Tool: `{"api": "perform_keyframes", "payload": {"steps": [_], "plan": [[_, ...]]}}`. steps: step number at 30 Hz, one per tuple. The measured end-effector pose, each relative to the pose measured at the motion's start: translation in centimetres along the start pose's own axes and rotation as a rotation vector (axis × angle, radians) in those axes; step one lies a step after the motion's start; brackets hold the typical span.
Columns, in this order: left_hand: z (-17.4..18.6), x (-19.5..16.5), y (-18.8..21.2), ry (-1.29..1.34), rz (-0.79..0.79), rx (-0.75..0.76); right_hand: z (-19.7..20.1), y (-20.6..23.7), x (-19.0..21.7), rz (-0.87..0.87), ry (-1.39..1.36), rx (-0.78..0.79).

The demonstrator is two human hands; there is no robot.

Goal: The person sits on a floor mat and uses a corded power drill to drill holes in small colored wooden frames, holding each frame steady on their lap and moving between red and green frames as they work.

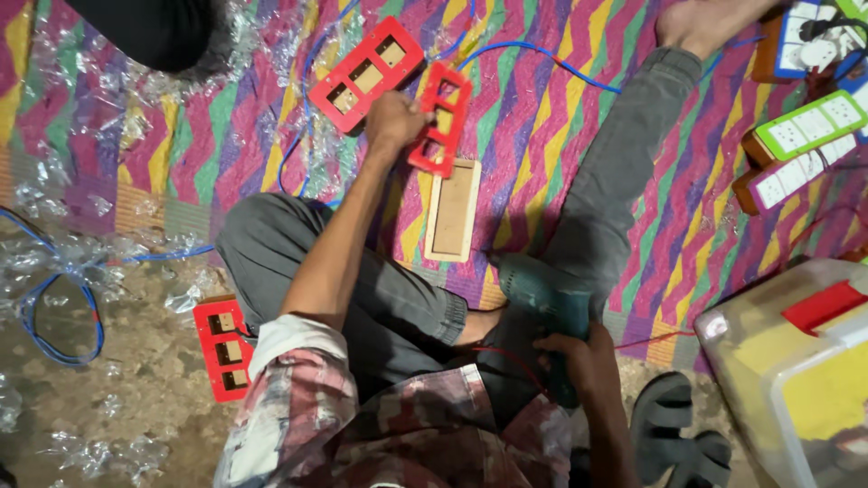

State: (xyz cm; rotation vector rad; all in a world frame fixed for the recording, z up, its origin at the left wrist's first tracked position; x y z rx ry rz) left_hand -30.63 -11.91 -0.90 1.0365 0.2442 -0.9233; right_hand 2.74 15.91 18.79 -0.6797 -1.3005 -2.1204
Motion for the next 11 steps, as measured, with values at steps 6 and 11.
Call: {"api": "perform_keyframes", "payload": {"steps": [6,11], "plan": [[-2.8,-1.2,-0.2,0.667,-0.196,0.54,0.3,0.0,-0.9,0.007,-0.007,-0.014],[-1.2,0.3,0.1,-0.091,-0.154,-0.139,-0.4,-1.6,-2.1,-0.016,0.014,0.007]]}}
Point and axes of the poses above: each hand's wrist, its own y-axis away from the middle knuckle, its own z-axis out of the back of the hand, x = y × z, the point moved 6 cm from there along -y, towards the middle knuckle, and after that the axes turned 13 degrees about z, right-handed, at the moved point
